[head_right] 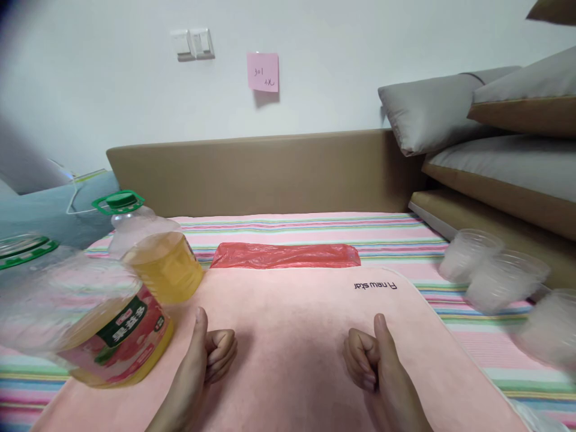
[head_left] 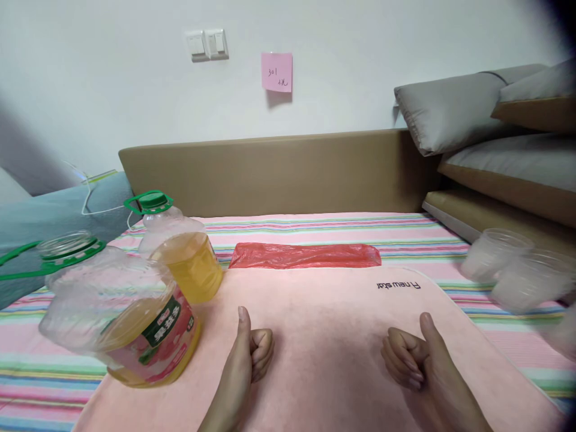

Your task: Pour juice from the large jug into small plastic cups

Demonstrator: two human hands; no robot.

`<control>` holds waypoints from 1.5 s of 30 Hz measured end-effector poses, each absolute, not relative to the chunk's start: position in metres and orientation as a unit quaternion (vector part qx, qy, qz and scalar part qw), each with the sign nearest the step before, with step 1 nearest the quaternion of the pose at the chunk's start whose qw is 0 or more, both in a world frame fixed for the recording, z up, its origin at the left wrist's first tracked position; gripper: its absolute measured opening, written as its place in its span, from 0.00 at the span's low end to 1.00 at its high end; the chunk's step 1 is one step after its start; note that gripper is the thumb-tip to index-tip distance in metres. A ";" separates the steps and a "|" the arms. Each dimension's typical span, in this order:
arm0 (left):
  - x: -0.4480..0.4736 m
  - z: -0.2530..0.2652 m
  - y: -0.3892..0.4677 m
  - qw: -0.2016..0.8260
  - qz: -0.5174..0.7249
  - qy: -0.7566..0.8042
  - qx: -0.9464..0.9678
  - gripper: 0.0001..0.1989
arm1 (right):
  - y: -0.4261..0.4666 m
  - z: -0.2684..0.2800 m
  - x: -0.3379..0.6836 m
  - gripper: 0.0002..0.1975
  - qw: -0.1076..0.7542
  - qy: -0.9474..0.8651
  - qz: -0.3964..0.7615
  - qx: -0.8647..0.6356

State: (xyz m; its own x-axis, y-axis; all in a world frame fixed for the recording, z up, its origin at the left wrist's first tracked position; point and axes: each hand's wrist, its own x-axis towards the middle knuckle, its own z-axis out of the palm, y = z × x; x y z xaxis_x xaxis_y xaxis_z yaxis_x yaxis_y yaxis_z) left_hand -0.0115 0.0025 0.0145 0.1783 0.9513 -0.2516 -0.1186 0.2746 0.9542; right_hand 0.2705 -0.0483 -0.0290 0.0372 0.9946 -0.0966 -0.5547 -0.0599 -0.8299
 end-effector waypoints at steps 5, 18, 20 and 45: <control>-0.012 0.014 0.003 0.636 0.422 0.484 0.428 0.44 | -0.047 -0.028 0.272 0.42 0.613 -0.305 0.625 -0.375; -0.012 0.014 0.001 0.633 0.423 0.483 0.434 0.44 | -0.047 -0.031 0.274 0.39 0.610 -0.300 0.638 -0.362; -0.013 0.014 0.001 0.634 0.418 0.484 0.435 0.44 | -0.048 -0.031 0.274 0.40 0.609 -0.302 0.635 -0.366; -0.013 0.015 0.003 0.636 0.423 0.482 0.428 0.44 | -0.048 -0.031 0.271 0.37 0.609 -0.310 0.626 -0.376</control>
